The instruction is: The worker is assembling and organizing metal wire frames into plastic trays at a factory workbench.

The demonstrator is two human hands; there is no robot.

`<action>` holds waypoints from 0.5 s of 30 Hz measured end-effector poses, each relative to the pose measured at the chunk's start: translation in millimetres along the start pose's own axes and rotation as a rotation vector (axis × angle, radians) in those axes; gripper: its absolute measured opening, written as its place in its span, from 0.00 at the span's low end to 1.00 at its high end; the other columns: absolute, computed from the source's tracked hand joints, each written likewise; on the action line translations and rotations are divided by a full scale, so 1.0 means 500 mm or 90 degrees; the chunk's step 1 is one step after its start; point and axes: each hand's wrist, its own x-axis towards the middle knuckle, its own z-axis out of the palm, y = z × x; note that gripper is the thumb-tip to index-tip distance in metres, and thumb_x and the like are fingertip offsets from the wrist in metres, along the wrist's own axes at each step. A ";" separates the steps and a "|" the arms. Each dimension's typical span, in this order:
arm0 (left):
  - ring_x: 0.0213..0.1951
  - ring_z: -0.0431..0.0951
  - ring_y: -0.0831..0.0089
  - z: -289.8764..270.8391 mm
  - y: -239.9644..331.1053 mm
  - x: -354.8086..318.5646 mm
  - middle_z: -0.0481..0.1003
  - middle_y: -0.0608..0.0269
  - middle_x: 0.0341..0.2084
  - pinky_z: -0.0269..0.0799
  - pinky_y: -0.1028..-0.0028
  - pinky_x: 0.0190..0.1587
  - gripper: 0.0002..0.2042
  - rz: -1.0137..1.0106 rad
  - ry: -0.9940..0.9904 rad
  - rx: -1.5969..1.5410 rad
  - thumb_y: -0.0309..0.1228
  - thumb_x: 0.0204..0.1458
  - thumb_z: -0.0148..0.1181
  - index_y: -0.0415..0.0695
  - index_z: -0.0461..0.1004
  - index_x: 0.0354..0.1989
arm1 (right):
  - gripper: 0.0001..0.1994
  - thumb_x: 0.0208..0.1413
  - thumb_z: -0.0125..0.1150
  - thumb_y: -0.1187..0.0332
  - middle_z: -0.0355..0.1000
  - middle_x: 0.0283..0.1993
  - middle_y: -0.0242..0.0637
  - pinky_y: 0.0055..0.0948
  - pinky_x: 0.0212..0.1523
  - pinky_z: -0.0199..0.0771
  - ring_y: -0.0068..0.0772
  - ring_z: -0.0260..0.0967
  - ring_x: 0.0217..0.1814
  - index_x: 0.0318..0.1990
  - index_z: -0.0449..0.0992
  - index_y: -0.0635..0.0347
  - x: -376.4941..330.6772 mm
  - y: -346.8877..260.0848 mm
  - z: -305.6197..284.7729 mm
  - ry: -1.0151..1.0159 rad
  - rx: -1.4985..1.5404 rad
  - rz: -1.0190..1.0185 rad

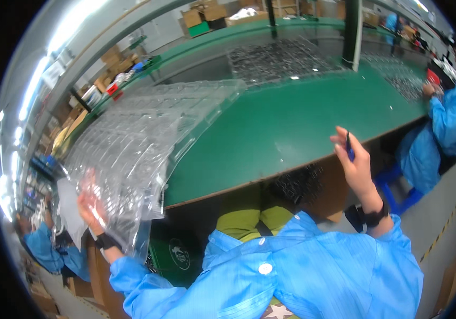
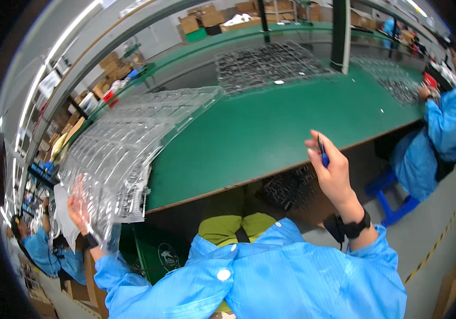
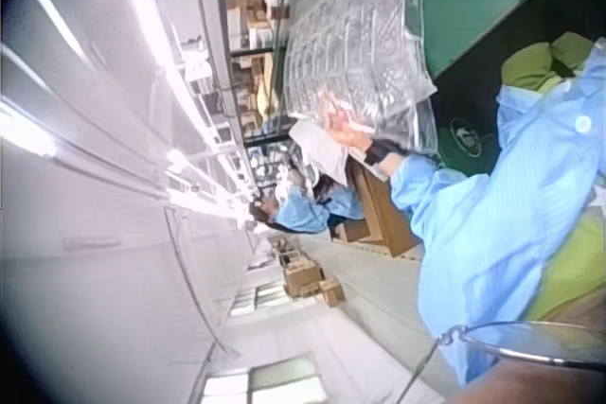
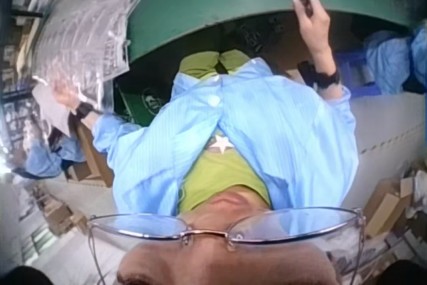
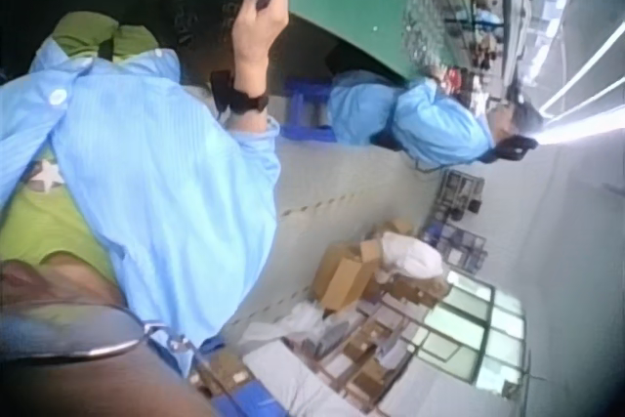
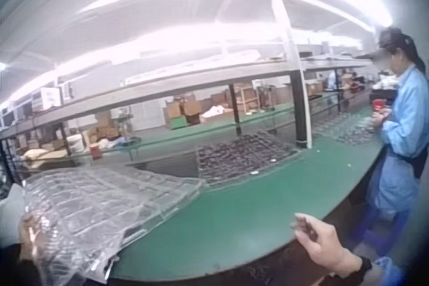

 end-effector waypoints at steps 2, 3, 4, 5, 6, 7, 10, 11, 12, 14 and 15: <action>0.67 0.48 0.61 0.055 0.009 -0.014 0.48 0.48 0.65 0.42 0.64 0.68 0.30 -0.021 -0.076 0.044 0.28 0.51 0.46 0.30 0.47 0.63 | 0.17 0.58 0.54 0.71 0.74 0.43 0.41 0.22 0.41 0.70 0.23 0.70 0.37 0.53 0.67 0.68 0.016 0.004 -0.013 0.023 0.231 0.083; 0.67 0.47 0.63 0.110 0.012 -0.035 0.49 0.48 0.65 0.41 0.66 0.67 0.31 -0.040 0.026 0.001 0.31 0.52 0.45 0.33 0.47 0.64 | 0.17 0.58 0.54 0.71 0.74 0.43 0.41 0.22 0.41 0.70 0.23 0.70 0.37 0.53 0.67 0.68 0.021 0.003 -0.017 0.033 0.225 0.092; 0.67 0.47 0.64 0.141 -0.005 -0.034 0.50 0.49 0.65 0.41 0.69 0.67 0.32 -0.068 0.132 -0.038 0.35 0.53 0.45 0.36 0.46 0.65 | 0.17 0.58 0.53 0.69 0.73 0.43 0.41 0.22 0.39 0.69 0.22 0.70 0.37 0.53 0.67 0.68 0.029 0.013 -0.019 0.029 0.254 0.120; 0.67 0.47 0.64 0.144 -0.026 -0.020 0.50 0.49 0.65 0.41 0.69 0.67 0.32 -0.087 0.126 -0.034 0.35 0.53 0.45 0.36 0.46 0.65 | 0.18 0.59 0.53 0.67 0.73 0.43 0.40 0.21 0.38 0.69 0.22 0.70 0.37 0.53 0.67 0.68 0.036 0.028 -0.021 0.026 0.283 0.148; 0.67 0.46 0.64 0.153 -0.028 -0.020 0.49 0.50 0.65 0.40 0.67 0.67 0.31 -0.089 0.044 -0.054 0.33 0.53 0.44 0.36 0.47 0.65 | 0.19 0.59 0.53 0.62 0.74 0.44 0.41 0.18 0.34 0.67 0.20 0.69 0.37 0.52 0.68 0.67 0.040 0.030 -0.027 0.028 0.303 0.169; 0.68 0.45 0.63 0.165 -0.031 -0.020 0.48 0.50 0.66 0.40 0.64 0.68 0.30 -0.091 -0.037 -0.075 0.31 0.53 0.43 0.35 0.47 0.65 | 0.19 0.59 0.53 0.62 0.74 0.44 0.41 0.18 0.34 0.67 0.20 0.69 0.37 0.52 0.68 0.67 0.043 0.032 -0.032 0.035 0.300 0.173; 0.68 0.43 0.63 0.190 -0.038 -0.005 0.47 0.50 0.66 0.39 0.63 0.68 0.31 -0.111 -0.124 -0.062 0.29 0.52 0.43 0.35 0.44 0.66 | 0.21 0.58 0.54 0.58 0.73 0.44 0.42 0.17 0.31 0.65 0.19 0.68 0.38 0.51 0.68 0.68 0.053 0.044 -0.049 0.079 0.403 0.217; 0.68 0.43 0.63 0.196 -0.041 0.001 0.47 0.50 0.66 0.38 0.63 0.68 0.32 -0.153 -0.158 -0.087 0.29 0.52 0.43 0.36 0.43 0.66 | 0.21 0.58 0.54 0.58 0.73 0.44 0.42 0.17 0.31 0.65 0.19 0.68 0.38 0.51 0.68 0.68 0.051 0.052 -0.058 0.083 0.405 0.220; 0.68 0.43 0.63 0.219 -0.052 0.002 0.48 0.50 0.65 0.36 0.63 0.69 0.33 -0.099 -0.084 -0.059 0.30 0.51 0.45 0.35 0.43 0.66 | 0.21 0.58 0.54 0.58 0.73 0.45 0.42 0.16 0.31 0.65 0.19 0.69 0.37 0.51 0.68 0.68 0.055 0.061 -0.062 0.082 0.414 0.231; 0.68 0.44 0.63 0.223 -0.051 0.012 0.48 0.51 0.66 0.36 0.63 0.69 0.32 -0.076 -0.086 -0.038 0.32 0.51 0.45 0.35 0.44 0.65 | 0.20 0.58 0.55 0.58 0.73 0.45 0.41 0.16 0.30 0.65 0.18 0.69 0.36 0.50 0.69 0.67 0.052 0.074 -0.069 0.077 0.407 0.250; 0.68 0.44 0.64 0.221 -0.047 0.016 0.48 0.52 0.66 0.36 0.64 0.69 0.32 -0.052 -0.086 -0.020 0.34 0.52 0.45 0.35 0.46 0.65 | 0.20 0.58 0.55 0.58 0.73 0.45 0.41 0.16 0.30 0.65 0.18 0.69 0.36 0.50 0.69 0.67 0.048 0.084 -0.073 0.075 0.413 0.247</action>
